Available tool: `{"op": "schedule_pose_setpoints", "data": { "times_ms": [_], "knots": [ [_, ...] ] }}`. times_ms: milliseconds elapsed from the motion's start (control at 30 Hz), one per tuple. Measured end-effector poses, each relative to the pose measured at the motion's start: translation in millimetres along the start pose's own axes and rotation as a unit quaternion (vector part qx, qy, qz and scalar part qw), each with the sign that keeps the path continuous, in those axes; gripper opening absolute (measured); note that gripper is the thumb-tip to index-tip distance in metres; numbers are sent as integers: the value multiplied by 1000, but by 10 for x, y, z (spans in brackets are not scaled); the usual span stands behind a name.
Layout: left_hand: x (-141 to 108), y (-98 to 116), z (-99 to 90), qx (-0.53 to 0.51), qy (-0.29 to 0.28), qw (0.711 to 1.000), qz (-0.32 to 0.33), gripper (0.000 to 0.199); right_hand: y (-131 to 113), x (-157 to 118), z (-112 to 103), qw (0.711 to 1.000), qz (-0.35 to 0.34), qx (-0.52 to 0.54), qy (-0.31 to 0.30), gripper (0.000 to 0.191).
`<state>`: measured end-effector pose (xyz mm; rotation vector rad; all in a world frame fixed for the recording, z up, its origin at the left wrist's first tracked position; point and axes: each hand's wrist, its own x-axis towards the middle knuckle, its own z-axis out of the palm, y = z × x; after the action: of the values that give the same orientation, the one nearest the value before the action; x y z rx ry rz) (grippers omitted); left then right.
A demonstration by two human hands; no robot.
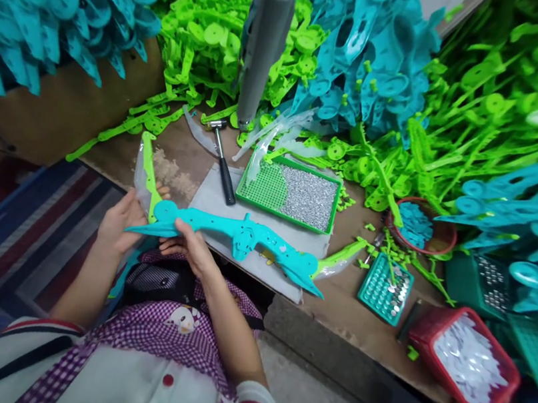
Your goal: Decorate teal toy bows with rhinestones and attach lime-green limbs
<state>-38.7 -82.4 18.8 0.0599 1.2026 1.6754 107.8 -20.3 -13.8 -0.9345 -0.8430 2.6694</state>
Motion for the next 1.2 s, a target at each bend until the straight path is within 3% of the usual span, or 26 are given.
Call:
{"op": "schedule_pose_setpoints", "data": {
  "times_ms": [233,500,633,767,833,900,933,1000,1033,1067,1133,1200],
  "knots": [
    [37,-123,61,-46,98,992,72,40,37,-35,128,993,-28,58,95,45],
    [81,-176,55,-50,133,983,113,42,19,-52,193,994,-45,45,88,51],
    [106,-198,63,-40,144,979,141,41,-17,6,163,998,-15,27,49,57],
    [92,-165,50,-16,111,981,160,46,-51,-281,-17,998,-6,-57,4,56],
    [71,-128,29,10,92,981,172,49,-93,-569,-215,988,-63,-127,61,47],
    [57,-89,5,38,72,980,182,50,-188,-861,-498,950,-162,-173,206,37],
    [57,-70,-6,50,64,979,186,50,-259,-984,-667,907,-226,-185,304,33],
    [74,-34,-22,71,57,977,195,50,-436,-1154,-1040,766,-361,-205,491,32],
    [92,-17,-26,81,55,975,200,50,-535,-1200,-1234,688,-406,-218,561,34],
    [114,1,-28,91,54,973,205,50,-636,-1223,-1425,628,-431,-238,603,38],
    [162,38,-27,106,49,970,213,50,-833,-1216,-1776,565,-434,-280,643,45],
    [205,74,-27,115,33,969,215,47,-1012,-1166,-2060,562,-422,-306,642,52]
  ]
}}
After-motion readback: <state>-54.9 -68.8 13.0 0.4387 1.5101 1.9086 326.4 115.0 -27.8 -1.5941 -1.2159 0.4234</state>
